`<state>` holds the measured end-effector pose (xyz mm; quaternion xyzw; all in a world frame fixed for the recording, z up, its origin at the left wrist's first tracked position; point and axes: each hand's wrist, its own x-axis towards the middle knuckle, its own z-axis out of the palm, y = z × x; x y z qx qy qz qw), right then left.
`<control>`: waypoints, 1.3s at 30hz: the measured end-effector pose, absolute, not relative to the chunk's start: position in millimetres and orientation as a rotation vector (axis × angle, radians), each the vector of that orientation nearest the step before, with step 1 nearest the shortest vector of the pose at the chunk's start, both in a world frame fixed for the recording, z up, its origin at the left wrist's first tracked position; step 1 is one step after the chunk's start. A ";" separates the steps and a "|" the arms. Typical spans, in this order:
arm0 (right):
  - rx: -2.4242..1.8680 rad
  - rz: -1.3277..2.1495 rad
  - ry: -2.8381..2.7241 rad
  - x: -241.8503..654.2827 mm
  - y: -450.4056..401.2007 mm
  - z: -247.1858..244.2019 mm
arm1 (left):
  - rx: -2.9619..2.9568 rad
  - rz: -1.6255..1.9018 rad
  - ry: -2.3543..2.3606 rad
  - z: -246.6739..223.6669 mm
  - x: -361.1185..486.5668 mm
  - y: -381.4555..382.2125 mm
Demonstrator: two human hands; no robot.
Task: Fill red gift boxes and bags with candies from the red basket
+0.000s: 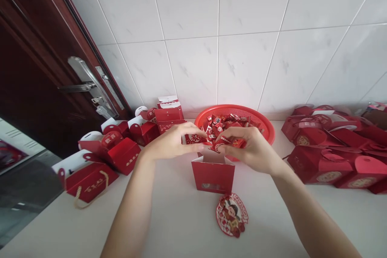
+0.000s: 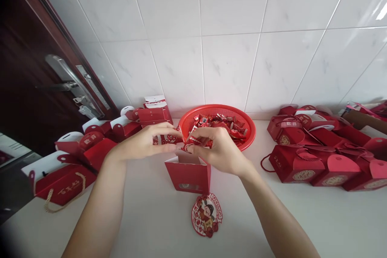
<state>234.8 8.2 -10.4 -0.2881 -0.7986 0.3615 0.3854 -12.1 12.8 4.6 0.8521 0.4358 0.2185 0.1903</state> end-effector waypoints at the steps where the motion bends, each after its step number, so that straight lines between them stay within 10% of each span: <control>1: -0.773 0.848 -2.080 233.2 5.3 -11.8 | 2.400 0.602 1.231 3.5 -9.8 12.9; 11: -0.910 0.246 -2.263 223.7 15.1 -31.9 | 2.364 0.648 1.212 -17.1 0.7 32.0; 24: -0.982 0.691 -2.244 272.8 0.4 -3.1 | 2.221 0.688 1.441 -18.1 4.4 34.2; 39: -1.789 0.955 -2.379 242.7 -50.7 -120.0 | 2.327 0.662 1.367 -9.3 5.7 19.8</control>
